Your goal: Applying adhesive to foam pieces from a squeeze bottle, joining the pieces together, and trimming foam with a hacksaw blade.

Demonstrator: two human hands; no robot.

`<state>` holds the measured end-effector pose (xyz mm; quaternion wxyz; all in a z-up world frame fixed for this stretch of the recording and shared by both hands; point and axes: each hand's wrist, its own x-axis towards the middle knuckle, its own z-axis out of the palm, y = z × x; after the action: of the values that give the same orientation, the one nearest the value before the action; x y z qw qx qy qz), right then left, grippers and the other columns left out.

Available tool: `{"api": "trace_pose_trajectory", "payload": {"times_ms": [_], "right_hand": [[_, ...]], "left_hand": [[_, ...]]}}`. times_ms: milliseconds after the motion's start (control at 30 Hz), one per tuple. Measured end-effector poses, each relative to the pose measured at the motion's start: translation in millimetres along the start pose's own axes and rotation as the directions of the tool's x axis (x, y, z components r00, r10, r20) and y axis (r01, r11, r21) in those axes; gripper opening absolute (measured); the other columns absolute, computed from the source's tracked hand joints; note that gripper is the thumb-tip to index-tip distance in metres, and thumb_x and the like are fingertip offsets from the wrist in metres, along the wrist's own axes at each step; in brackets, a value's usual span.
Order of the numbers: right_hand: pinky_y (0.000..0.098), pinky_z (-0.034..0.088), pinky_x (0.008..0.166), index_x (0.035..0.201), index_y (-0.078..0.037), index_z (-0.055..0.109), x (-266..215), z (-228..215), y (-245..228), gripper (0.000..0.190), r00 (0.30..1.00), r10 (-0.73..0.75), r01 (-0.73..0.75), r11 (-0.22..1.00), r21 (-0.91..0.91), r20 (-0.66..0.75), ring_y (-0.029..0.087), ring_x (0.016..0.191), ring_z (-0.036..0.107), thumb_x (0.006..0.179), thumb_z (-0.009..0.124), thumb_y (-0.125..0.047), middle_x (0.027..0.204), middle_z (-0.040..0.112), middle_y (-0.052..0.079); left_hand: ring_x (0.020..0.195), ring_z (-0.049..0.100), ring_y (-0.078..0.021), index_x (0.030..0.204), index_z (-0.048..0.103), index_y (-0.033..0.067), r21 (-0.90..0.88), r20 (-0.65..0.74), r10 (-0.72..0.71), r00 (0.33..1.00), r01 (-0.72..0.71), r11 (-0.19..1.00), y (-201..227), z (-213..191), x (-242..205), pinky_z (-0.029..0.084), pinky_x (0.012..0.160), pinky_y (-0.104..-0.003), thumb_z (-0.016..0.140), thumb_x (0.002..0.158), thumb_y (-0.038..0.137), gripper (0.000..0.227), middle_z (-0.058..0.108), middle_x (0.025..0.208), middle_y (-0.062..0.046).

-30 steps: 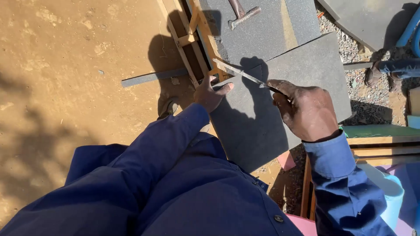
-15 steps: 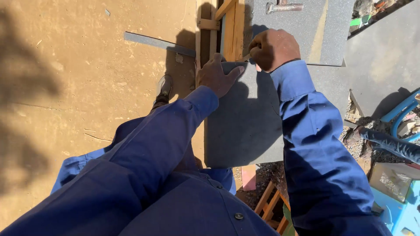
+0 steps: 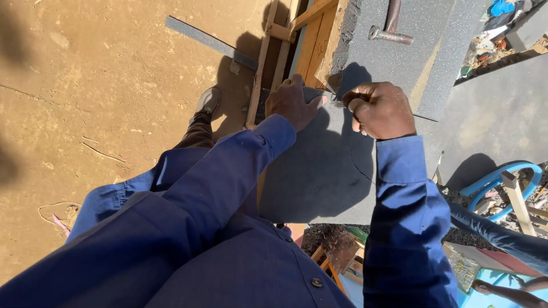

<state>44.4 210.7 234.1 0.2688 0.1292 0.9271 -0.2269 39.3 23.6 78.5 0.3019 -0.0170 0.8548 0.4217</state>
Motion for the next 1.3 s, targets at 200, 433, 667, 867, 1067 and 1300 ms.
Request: {"api": "trace_pose_trajectory", "payload": {"times_ms": [200,433,667,867,1067,1300], "right_hand": [[0.0496,0.070,0.087,0.118,-0.022,0.097,6.7,34.9,16.2,0.026,1.000,0.020,-0.018,0.976,-0.215,0.007,0.036,0.072,0.086,0.105,0.074,-0.020,0.062,0.079,0.003],[0.0424,0.060,0.074,0.134,-0.011,0.097,-120.8,-20.6,-36.6,0.035,0.992,0.114,-0.117,0.991,-0.058,-0.054,0.028,0.061,0.071,0.109,0.074,-0.005,0.062,0.077,0.014],[0.0701,0.071,0.105,0.132,0.002,0.095,-36.1,80.1,6.0,0.040,0.996,0.068,-0.080,0.950,-0.302,-0.050,0.059,0.118,0.086,0.106,0.087,-0.027,0.108,0.090,0.035],[0.0403,0.040,0.055,0.141,-0.011,0.096,-209.0,-2.3,-39.9,0.034,0.997,0.075,-0.072,0.994,0.077,-0.037,0.017,0.054,0.054,0.116,0.074,-0.007,0.064,0.070,0.007],[0.0609,0.067,0.097,0.120,-0.034,0.100,-78.7,136.7,35.1,0.041,0.975,0.172,-0.201,0.951,-0.234,-0.138,0.048,0.111,0.086,0.098,0.066,-0.035,0.122,0.095,0.013],[0.0637,0.070,0.098,0.135,-0.019,0.097,-94.1,136.5,28.8,0.035,0.956,0.099,-0.167,0.958,-0.235,-0.277,0.049,0.104,0.091,0.113,0.070,-0.025,0.105,0.095,0.020]], "left_hand": [[0.117,0.091,-0.0406,0.140,0.067,0.0212,0.133,-0.067,0.045,0.997,-0.035,0.990,-3.4,16.8,7.0,0.083,0.093,-0.057,0.084,0.110,0.071,0.061,0.075,0.122,-0.007],[0.115,0.092,-0.0417,0.146,0.066,0.0168,0.133,-0.081,0.045,0.996,-0.034,0.991,15.1,-10.2,-15.7,0.082,0.094,-0.053,0.087,0.114,0.061,0.058,0.079,0.128,-0.016],[0.114,0.093,-0.0416,0.146,0.064,0.0173,0.145,-0.136,0.108,0.985,-0.088,0.986,-1.8,15.2,5.5,0.082,0.092,-0.052,0.086,0.113,0.064,0.061,0.079,0.128,-0.015],[0.109,0.089,-0.0487,0.159,0.060,0.0108,0.151,-0.171,0.131,0.976,-0.106,0.983,-8.8,43.1,29.4,0.076,0.076,-0.063,0.095,0.108,0.068,0.084,0.084,0.138,-0.018],[0.142,0.075,-0.0561,0.181,0.030,0.0151,-0.154,-0.252,0.141,0.957,-0.184,0.971,-46.4,15.9,-4.0,0.068,0.094,-0.076,0.093,0.094,0.093,0.132,0.051,0.183,-0.019],[0.148,0.078,-0.0486,0.183,0.033,0.0099,-0.318,0.131,-0.157,0.979,0.191,0.929,-92.3,-9.8,-165.9,0.065,0.129,-0.067,0.090,0.095,0.085,0.129,0.073,0.158,-0.022]]}}
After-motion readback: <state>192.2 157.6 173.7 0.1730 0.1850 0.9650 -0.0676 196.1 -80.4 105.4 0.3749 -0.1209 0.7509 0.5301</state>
